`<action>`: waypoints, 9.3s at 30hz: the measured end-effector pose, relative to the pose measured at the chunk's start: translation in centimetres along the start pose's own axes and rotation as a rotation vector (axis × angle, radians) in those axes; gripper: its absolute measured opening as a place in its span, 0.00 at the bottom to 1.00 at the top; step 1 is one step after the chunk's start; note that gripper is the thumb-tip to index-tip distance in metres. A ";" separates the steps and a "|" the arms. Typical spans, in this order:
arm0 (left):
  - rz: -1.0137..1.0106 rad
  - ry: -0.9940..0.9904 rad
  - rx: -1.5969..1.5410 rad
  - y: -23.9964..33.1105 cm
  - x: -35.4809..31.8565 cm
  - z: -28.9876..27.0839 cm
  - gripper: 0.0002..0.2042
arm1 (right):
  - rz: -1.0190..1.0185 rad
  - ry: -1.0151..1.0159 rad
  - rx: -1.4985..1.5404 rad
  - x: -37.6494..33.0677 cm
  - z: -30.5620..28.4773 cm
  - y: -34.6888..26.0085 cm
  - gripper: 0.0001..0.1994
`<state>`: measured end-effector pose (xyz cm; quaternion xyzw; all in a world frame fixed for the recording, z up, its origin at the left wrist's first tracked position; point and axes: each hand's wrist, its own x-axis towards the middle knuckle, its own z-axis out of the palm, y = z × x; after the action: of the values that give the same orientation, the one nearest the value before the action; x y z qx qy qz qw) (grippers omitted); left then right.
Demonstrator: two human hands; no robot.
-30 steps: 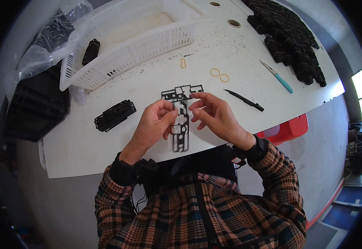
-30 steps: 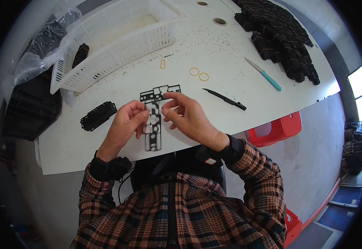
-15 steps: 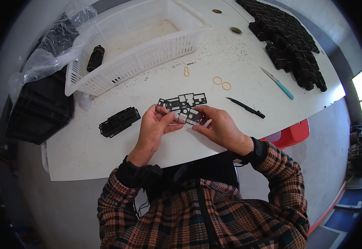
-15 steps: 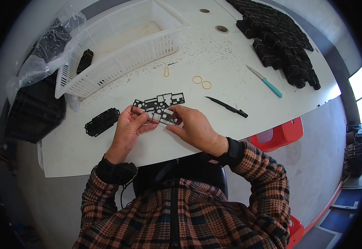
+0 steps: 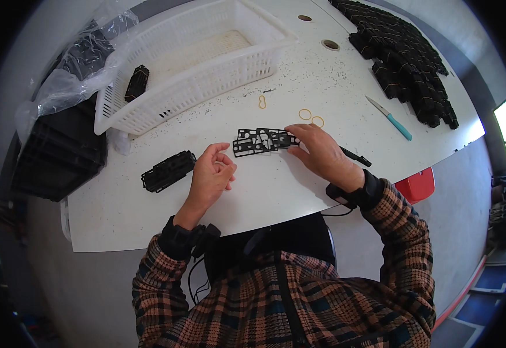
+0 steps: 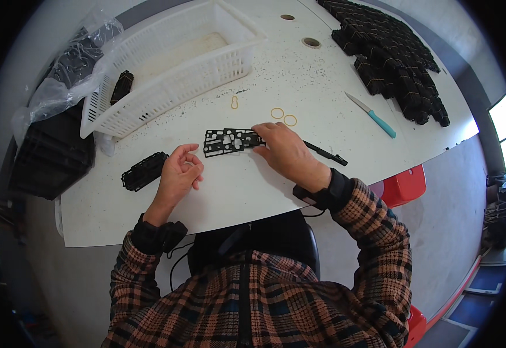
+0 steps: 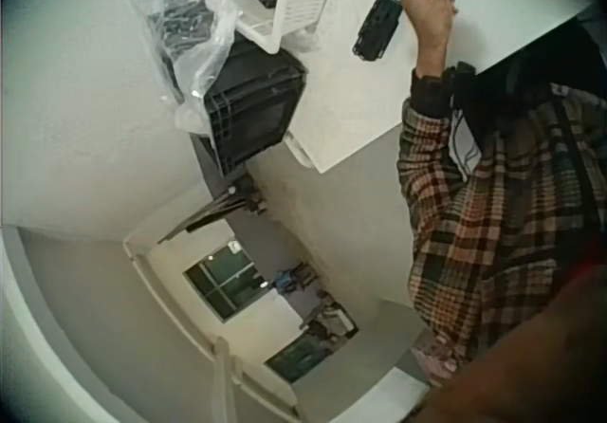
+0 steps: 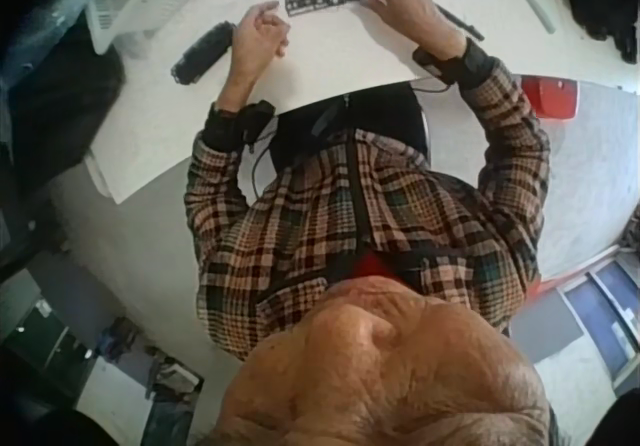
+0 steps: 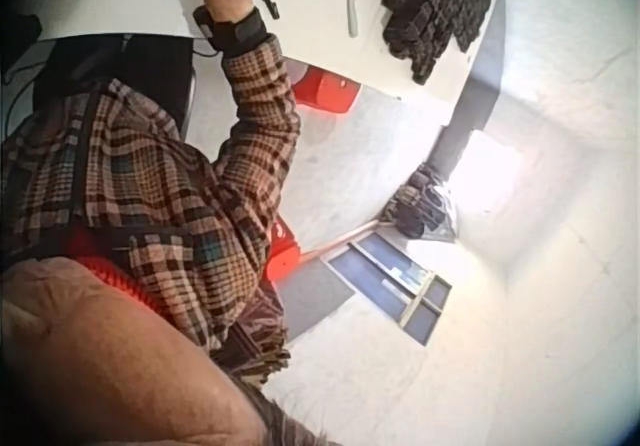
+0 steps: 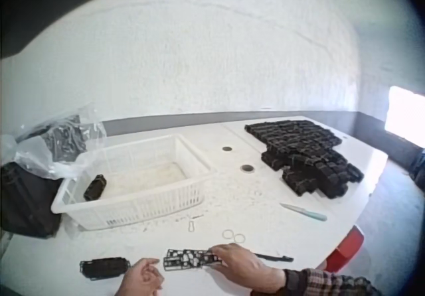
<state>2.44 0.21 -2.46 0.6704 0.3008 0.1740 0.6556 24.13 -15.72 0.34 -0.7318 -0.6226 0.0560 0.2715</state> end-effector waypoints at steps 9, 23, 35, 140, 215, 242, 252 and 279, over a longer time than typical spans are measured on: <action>0.127 0.052 0.331 -0.3 1.6 0.6 0.29 | -0.046 -0.103 -0.042 1.8 1.2 0.4 0.22; 0.158 -0.009 0.524 -0.3 3.2 0.3 0.24 | -0.049 -0.111 -0.062 2.3 1.6 1.0 0.21; -0.022 -0.009 0.415 2.0 2.8 1.0 0.18 | -0.008 -0.164 -0.080 2.7 1.3 0.8 0.22; 0.039 -0.141 0.449 2.1 4.5 -0.4 0.16 | 0.040 -0.265 -0.165 4.2 0.7 0.5 0.18; 0.632 -0.120 1.228 1.7 5.9 -2.9 0.13 | -0.269 -0.219 -0.222 9.5 4.8 -2.4 0.10; 0.663 -0.165 1.226 1.2 5.6 -3.4 0.14 | 0.165 0.035 -0.003 12.9 4.8 4.5 0.11; 0.741 -0.124 1.174 1.9 4.3 -3.6 0.22 | 0.300 -0.239 0.748 9.5 -0.8 -1.2 0.10; 0.667 -0.218 1.133 3.2 -1.5 -1.3 0.15 | 0.570 -0.181 0.436 4.6 -1.5 5.6 0.10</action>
<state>1.03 0.41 1.01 0.9822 0.0540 0.1138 0.1396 30.68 -12.33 0.16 -0.7929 -0.3889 0.3249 0.3384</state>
